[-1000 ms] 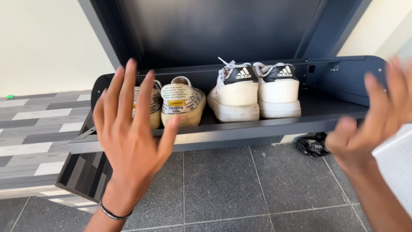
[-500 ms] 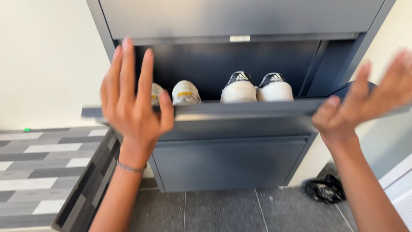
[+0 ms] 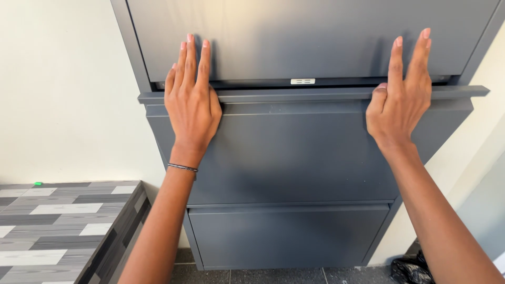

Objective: Organizing various pairs of shoes by placing them into a shoe storage cabinet.

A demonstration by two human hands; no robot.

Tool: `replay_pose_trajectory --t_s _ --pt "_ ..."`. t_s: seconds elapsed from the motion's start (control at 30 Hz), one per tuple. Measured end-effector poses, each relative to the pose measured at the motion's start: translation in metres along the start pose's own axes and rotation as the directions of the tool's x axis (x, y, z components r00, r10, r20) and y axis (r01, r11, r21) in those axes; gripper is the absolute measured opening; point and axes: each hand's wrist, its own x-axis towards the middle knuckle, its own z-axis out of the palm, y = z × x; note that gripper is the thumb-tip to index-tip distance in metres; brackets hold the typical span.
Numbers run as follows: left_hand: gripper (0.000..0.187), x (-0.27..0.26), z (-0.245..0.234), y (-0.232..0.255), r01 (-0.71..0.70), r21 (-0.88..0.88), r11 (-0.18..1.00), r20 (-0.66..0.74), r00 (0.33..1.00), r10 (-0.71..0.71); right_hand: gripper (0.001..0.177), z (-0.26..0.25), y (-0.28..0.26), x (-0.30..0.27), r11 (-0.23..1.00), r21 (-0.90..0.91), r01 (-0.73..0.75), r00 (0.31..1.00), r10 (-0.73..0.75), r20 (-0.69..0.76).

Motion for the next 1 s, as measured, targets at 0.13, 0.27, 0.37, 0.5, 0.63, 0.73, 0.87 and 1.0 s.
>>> replay_pose_trajectory --t_s 0.13,0.27,0.37,0.5,0.63,0.73,0.87,1.0 --pt "0.067 -0.01 0.027 -0.004 0.13 0.022 0.991 0.001 0.991 -0.13 0.062 0.015 -0.004 0.005 0.998 -0.015 -0.06 0.985 0.062 0.161" --pt "0.064 -0.034 0.044 -0.009 0.134 0.066 0.989 0.09 0.986 -0.14 0.072 0.035 -0.003 -0.02 1.0 -0.019 -0.014 0.975 0.018 0.221" --pt "0.073 -0.042 0.048 -0.013 0.157 0.028 0.987 0.137 0.978 -0.16 0.075 0.042 -0.002 -0.028 0.998 0.006 -0.07 0.974 0.067 0.215" --pt "0.076 -0.043 0.049 -0.015 0.138 0.061 0.989 0.131 0.981 -0.145 0.075 0.038 -0.003 -0.026 0.997 -0.009 -0.079 0.969 0.079 0.235" --pt "0.077 -0.042 0.04 -0.011 0.139 0.064 0.988 0.154 0.977 -0.147 0.079 0.026 -0.006 -0.022 0.997 -0.024 -0.073 0.949 0.077 0.305" --pt "0.076 -0.033 0.031 -0.011 0.107 0.089 0.99 0.136 0.984 -0.119 0.077 0.018 -0.013 -0.012 0.997 -0.065 -0.031 0.963 0.048 0.267" --pt "0.056 -0.011 0.02 -0.017 0.105 0.077 0.991 0.089 0.99 -0.112 0.05 0.009 -0.013 0.016 0.988 -0.093 -0.126 0.972 0.142 0.188" --pt "0.048 0.037 0.003 -0.014 0.166 0.042 0.985 0.024 0.986 -0.167 0.039 0.003 -0.018 0.067 0.985 0.055 -0.164 0.984 0.16 0.082"
